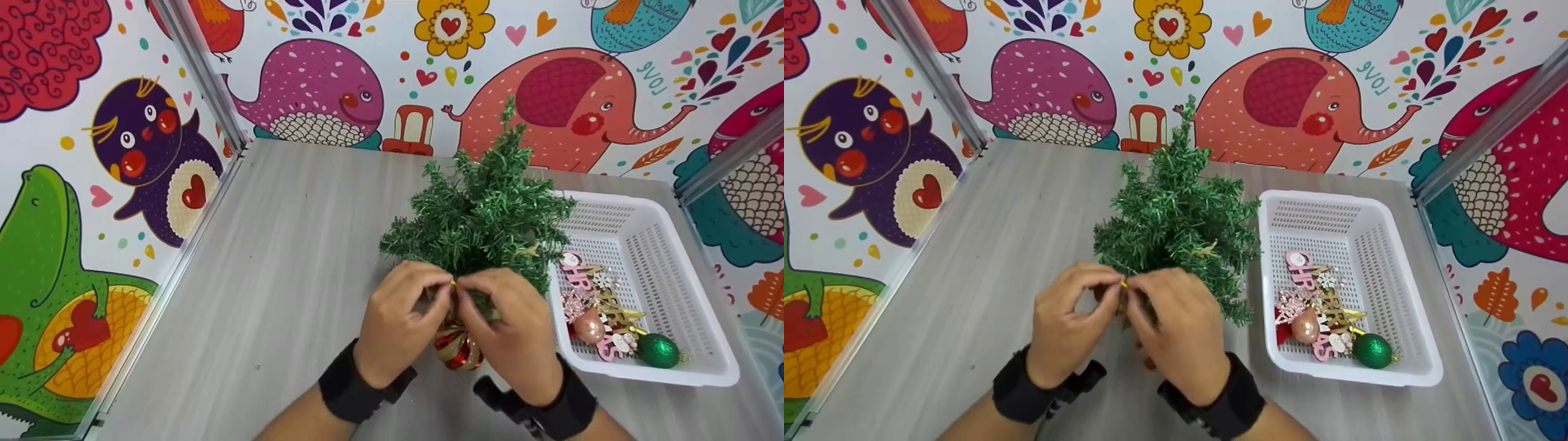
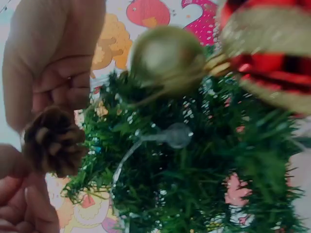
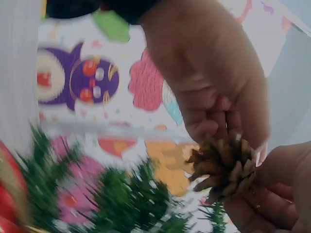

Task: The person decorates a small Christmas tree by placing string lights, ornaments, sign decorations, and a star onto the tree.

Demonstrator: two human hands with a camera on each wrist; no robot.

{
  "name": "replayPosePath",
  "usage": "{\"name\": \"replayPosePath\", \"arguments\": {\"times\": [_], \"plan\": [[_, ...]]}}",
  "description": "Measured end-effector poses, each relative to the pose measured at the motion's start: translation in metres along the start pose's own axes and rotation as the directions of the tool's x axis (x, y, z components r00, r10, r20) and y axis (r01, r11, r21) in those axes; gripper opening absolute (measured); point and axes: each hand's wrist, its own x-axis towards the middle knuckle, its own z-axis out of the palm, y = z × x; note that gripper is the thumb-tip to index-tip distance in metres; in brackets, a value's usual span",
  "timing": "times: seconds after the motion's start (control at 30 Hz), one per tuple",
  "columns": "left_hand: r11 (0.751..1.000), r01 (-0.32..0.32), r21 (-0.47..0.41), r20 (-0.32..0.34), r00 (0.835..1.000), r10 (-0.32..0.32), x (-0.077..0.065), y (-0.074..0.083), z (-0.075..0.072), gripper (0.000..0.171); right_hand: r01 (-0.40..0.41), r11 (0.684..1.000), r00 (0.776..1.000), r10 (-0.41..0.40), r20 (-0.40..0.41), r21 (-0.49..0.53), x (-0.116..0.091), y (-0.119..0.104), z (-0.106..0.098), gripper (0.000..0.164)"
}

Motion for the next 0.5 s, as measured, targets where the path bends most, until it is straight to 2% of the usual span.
{"name": "replayPosePath", "arguments": {"times": [0.17,0.5], "plan": [[0.997,0.043,0.061,-0.082,0.996,-0.037,0.014,-0.007,0.007,0.017,-0.042,0.982,0.998,0.049,0.032,-0.184,0.016,-0.002,0.006,0.017],[0.971,0.106,0.215,-0.135,0.988,-0.078,0.025,-0.013,0.016,0.016,-0.088,0.935,0.996,0.077,-0.045,-0.345,0.028,0.0,0.017,0.016]]}}
